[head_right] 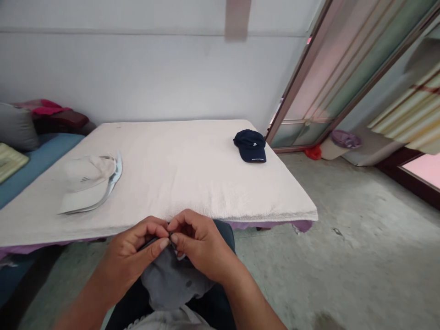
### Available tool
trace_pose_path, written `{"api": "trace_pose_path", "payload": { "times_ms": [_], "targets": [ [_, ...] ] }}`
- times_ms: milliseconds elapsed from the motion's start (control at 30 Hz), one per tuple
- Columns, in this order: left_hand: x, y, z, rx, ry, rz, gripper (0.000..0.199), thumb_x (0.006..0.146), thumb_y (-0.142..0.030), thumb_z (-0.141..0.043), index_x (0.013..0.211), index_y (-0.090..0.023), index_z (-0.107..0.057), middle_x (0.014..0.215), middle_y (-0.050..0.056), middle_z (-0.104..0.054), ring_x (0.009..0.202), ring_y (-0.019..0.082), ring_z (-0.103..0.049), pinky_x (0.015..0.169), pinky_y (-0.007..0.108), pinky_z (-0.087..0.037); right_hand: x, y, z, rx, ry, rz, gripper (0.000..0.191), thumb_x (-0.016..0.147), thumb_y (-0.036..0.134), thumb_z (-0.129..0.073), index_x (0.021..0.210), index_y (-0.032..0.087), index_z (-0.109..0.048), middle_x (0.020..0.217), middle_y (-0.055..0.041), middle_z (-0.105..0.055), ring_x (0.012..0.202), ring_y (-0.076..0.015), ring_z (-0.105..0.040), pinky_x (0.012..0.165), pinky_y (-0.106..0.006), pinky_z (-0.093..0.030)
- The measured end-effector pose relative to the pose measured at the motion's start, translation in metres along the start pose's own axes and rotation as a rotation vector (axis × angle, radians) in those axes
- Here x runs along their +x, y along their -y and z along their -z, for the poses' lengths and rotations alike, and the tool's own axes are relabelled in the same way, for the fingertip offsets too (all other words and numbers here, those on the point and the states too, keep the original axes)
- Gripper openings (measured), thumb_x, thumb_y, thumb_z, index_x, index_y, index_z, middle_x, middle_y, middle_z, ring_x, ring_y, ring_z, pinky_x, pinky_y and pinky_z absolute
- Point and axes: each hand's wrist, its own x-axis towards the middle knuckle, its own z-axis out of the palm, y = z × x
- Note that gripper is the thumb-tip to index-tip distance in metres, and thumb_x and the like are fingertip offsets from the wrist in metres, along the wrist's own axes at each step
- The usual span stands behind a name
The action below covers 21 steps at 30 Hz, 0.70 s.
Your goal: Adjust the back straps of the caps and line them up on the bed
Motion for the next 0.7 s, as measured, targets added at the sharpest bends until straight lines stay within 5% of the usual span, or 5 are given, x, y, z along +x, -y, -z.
{"api": "trace_pose_path", "payload": {
  "times_ms": [700],
  "targets": [
    [-0.0002, 0.0027, -0.0097, -0.106, -0.154, -0.082, 0.011, 0.081, -0.013, -0.056, 0.076, -0.021, -0.052, 0.095, -0.001, -0.052, 0.087, 0.011, -0.054, 0.074, 0.018, -0.044, -0.0037, -0.0037, 0.0027, 0.01, 0.058, 0.016, 0.017, 0.08, 0.017, -0.064, 0.096, 0.019, -0.059, 0.076, 0.0016, -0.053, 0.062, -0.0078, -0.041, 0.055, -0.021, -0.032]
  ]
}}
